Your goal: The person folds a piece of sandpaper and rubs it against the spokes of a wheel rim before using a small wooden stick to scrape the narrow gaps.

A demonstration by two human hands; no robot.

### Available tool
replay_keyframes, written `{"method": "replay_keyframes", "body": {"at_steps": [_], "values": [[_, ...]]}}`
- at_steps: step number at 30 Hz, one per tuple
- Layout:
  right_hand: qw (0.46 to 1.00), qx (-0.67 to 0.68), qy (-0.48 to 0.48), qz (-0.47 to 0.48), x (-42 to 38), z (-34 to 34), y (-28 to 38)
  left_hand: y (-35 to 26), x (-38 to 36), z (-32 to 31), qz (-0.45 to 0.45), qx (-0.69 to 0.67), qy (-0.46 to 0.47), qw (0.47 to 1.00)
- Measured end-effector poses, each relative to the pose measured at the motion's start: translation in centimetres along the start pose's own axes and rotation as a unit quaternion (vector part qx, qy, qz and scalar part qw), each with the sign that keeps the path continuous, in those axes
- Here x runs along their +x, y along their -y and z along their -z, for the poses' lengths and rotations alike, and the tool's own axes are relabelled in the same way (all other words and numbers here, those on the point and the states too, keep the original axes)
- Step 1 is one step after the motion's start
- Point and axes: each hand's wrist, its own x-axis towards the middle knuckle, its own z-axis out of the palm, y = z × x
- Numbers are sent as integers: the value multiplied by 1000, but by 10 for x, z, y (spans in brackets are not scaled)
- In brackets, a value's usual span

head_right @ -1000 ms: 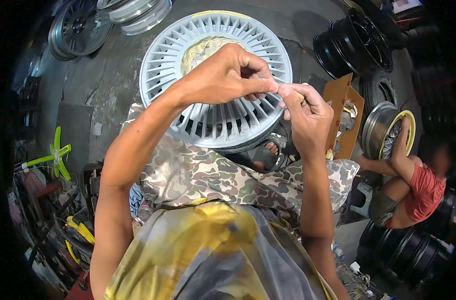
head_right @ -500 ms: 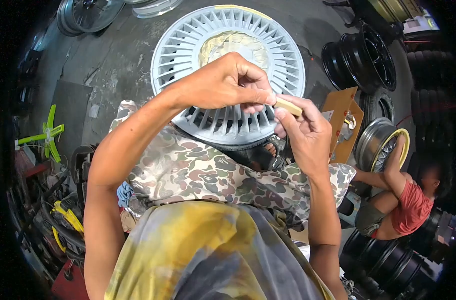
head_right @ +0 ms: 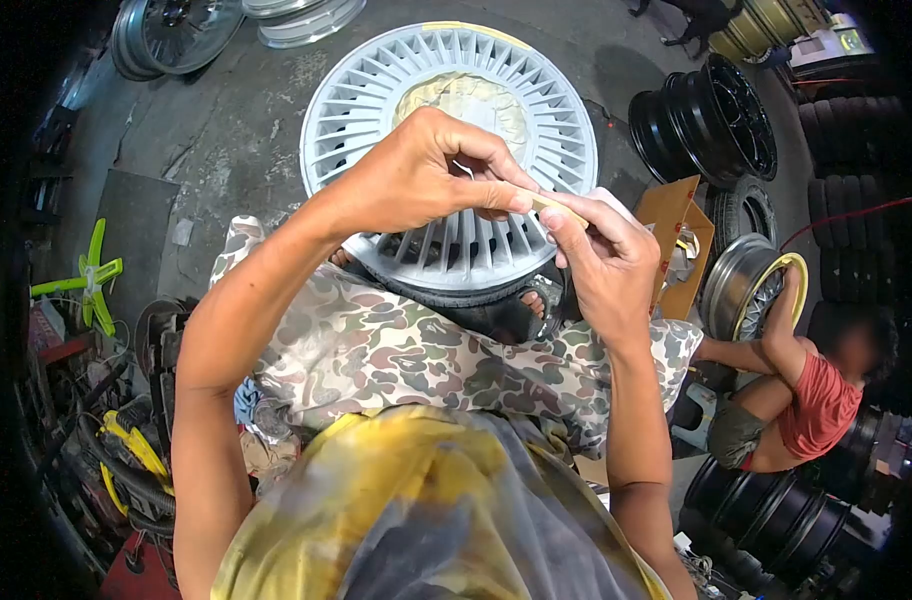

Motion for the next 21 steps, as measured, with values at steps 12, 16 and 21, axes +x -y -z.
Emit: {"method": "replay_keyframes", "body": {"at_steps": [12, 16, 21], "values": [[994, -109, -27, -7, 42, 31, -76, 35, 9, 67, 24, 277, -126, 952], [967, -245, -58, 27, 63, 31, -140, 85, -22, 150, 222, 533, -304, 758], [937, -346, -6, 42, 63, 1, -157, 111, -34, 175, 521, 326, -230, 755]]}}
